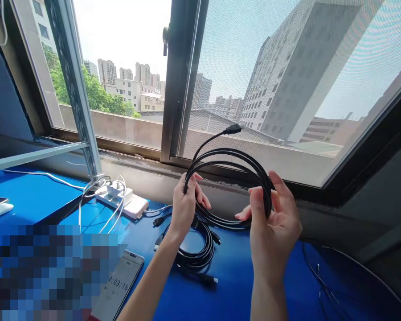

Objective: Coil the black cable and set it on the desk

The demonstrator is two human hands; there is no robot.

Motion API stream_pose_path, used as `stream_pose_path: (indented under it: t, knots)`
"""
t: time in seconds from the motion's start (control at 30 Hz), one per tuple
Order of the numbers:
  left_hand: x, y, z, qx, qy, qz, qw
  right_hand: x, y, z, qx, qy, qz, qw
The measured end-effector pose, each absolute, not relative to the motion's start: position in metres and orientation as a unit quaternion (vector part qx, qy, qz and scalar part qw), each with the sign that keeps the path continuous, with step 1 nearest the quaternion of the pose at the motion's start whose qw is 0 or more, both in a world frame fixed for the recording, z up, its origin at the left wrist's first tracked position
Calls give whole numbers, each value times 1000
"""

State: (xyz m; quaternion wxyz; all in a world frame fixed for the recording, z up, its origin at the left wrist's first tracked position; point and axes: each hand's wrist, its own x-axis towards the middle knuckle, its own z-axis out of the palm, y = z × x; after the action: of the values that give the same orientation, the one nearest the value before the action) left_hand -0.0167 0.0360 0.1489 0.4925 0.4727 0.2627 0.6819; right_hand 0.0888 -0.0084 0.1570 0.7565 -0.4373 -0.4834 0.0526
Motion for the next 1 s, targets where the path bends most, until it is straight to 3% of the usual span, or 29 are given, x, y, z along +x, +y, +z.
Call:
stream_pose_path:
  t: [0.33, 0.57, 1.0]
  knots:
    - [-29, 37, 148, 602, 274, 631, 405, 99, -7, 152, -439, -538, -64, 716]
    - [-22, 32, 151, 614, 267, 578, 466, 112, -4, 155, -462, -536, -104, 699]
    - [-20, 33, 151, 580, 221, 551, 558, 110, -7, 157, -500, -525, -47, 687]
